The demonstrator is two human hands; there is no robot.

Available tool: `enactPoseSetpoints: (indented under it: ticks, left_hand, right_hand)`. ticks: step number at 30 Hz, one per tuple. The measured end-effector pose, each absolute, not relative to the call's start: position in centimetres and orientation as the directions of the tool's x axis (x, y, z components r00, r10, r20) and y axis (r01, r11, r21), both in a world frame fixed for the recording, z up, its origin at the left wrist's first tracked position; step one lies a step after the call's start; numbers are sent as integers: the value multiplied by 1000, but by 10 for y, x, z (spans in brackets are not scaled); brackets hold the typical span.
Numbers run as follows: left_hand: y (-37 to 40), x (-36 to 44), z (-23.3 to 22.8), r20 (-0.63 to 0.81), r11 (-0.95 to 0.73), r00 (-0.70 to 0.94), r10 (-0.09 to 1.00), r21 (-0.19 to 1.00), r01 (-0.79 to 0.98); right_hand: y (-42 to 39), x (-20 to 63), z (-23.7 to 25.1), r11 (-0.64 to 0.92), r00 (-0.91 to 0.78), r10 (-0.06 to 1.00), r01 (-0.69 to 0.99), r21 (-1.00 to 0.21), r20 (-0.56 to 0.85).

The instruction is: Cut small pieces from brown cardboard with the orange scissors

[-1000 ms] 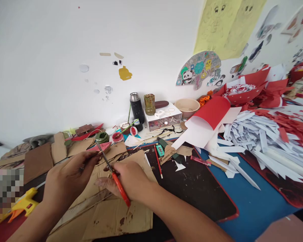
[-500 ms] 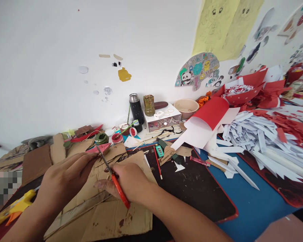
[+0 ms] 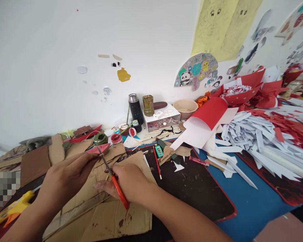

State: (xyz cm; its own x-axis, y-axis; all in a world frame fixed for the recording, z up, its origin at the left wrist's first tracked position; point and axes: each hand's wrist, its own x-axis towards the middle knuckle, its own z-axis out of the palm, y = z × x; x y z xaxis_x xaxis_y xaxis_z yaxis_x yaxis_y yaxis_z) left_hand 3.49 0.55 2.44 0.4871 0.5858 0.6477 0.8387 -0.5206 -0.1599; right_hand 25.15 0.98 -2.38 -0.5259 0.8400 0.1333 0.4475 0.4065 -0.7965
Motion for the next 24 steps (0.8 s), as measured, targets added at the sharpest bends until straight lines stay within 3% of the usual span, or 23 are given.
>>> enactPoseSetpoints:
  ticks: [12, 24]
  left_hand:
    - [9, 34, 20, 641, -553, 510, 574, -156, 819]
    - [10, 37, 14, 675, -496, 416, 609, -86, 864]
  right_hand:
    - [8, 249, -24, 328, -518, 852, 422, -846, 72]
    - [7, 243, -34, 379, -484, 867, 484, -788, 120]
